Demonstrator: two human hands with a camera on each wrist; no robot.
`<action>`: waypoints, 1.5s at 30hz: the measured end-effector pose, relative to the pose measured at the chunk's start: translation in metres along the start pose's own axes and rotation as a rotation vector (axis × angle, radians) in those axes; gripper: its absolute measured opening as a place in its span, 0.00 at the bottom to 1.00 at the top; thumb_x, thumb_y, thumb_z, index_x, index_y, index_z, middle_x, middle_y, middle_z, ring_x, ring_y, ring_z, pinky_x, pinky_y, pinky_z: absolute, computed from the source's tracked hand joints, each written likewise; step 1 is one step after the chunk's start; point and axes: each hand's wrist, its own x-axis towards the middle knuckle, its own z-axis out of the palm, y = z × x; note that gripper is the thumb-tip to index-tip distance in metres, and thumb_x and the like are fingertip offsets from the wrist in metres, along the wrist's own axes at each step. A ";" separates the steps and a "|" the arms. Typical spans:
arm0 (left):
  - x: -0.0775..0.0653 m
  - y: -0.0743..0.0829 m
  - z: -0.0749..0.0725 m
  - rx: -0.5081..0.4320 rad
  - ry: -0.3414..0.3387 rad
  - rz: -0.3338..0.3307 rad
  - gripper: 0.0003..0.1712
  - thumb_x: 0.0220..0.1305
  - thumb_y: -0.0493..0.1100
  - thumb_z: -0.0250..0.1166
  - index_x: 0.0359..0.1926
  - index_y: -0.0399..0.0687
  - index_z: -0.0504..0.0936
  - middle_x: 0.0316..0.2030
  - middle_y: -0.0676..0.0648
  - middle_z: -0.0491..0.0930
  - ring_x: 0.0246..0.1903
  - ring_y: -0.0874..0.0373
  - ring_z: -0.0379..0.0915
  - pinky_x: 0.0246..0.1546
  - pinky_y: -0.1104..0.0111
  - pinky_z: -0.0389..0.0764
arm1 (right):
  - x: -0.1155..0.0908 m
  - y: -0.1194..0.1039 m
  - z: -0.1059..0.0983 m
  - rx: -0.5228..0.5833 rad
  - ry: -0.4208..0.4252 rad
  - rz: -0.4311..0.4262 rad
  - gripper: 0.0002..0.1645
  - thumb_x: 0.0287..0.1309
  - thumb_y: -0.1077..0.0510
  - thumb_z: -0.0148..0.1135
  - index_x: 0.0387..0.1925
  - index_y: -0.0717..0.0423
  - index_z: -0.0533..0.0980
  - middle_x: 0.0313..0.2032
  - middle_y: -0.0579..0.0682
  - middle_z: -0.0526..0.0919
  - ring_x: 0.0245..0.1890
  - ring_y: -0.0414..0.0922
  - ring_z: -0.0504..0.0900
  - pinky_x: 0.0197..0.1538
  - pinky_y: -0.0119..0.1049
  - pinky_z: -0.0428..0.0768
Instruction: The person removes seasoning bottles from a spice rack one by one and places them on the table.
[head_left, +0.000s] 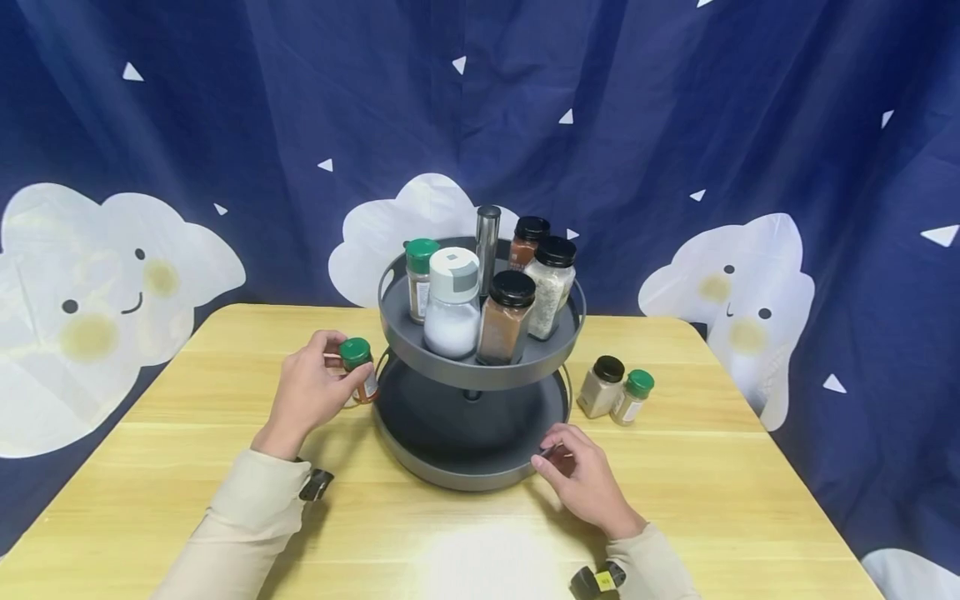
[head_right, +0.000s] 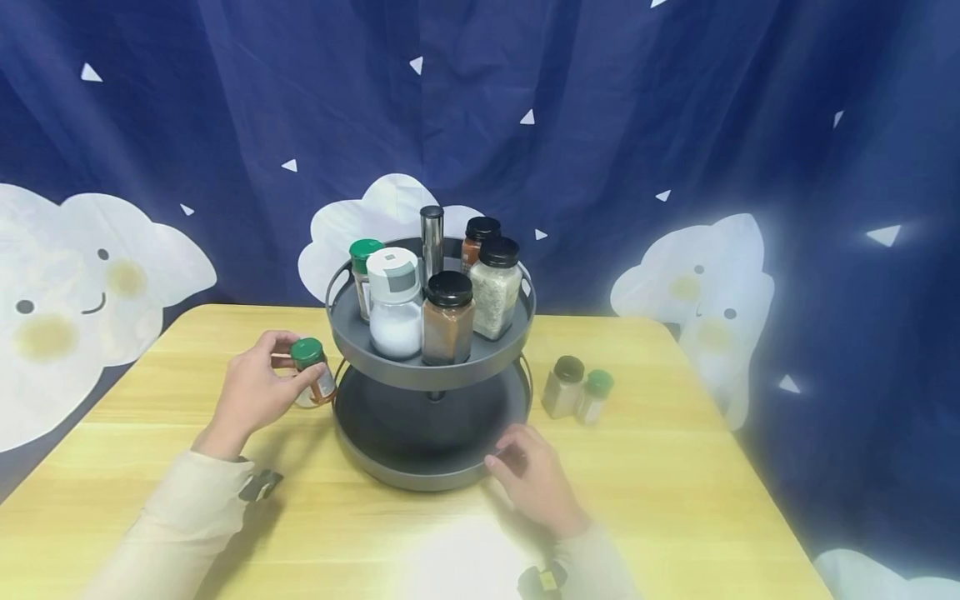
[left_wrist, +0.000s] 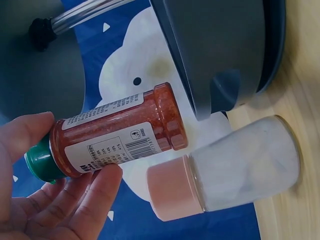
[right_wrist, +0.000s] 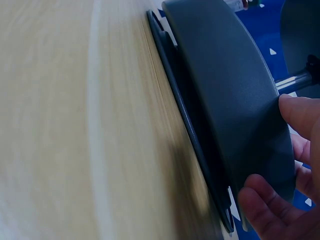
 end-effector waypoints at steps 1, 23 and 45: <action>0.000 -0.001 -0.001 0.002 0.002 0.001 0.27 0.56 0.42 0.72 0.51 0.33 0.72 0.44 0.33 0.80 0.41 0.41 0.82 0.41 0.51 0.83 | 0.000 -0.002 0.000 -0.002 -0.002 0.002 0.12 0.46 0.76 0.69 0.31 0.68 0.74 0.37 0.62 0.78 0.28 0.44 0.79 0.30 0.37 0.84; -0.005 -0.012 -0.008 0.055 -0.003 -0.024 0.27 0.56 0.42 0.71 0.51 0.31 0.71 0.45 0.32 0.79 0.41 0.40 0.81 0.38 0.51 0.83 | -0.010 0.041 0.008 0.014 -0.009 0.011 0.11 0.51 0.68 0.71 0.34 0.59 0.76 0.40 0.53 0.79 0.31 0.39 0.80 0.33 0.33 0.84; -0.011 -0.025 -0.002 0.086 -0.059 -0.053 0.27 0.57 0.43 0.70 0.50 0.31 0.70 0.46 0.31 0.77 0.43 0.39 0.80 0.42 0.49 0.81 | -0.010 0.038 0.008 0.008 0.004 -0.017 0.11 0.52 0.67 0.70 0.35 0.57 0.76 0.41 0.51 0.79 0.31 0.39 0.79 0.32 0.33 0.83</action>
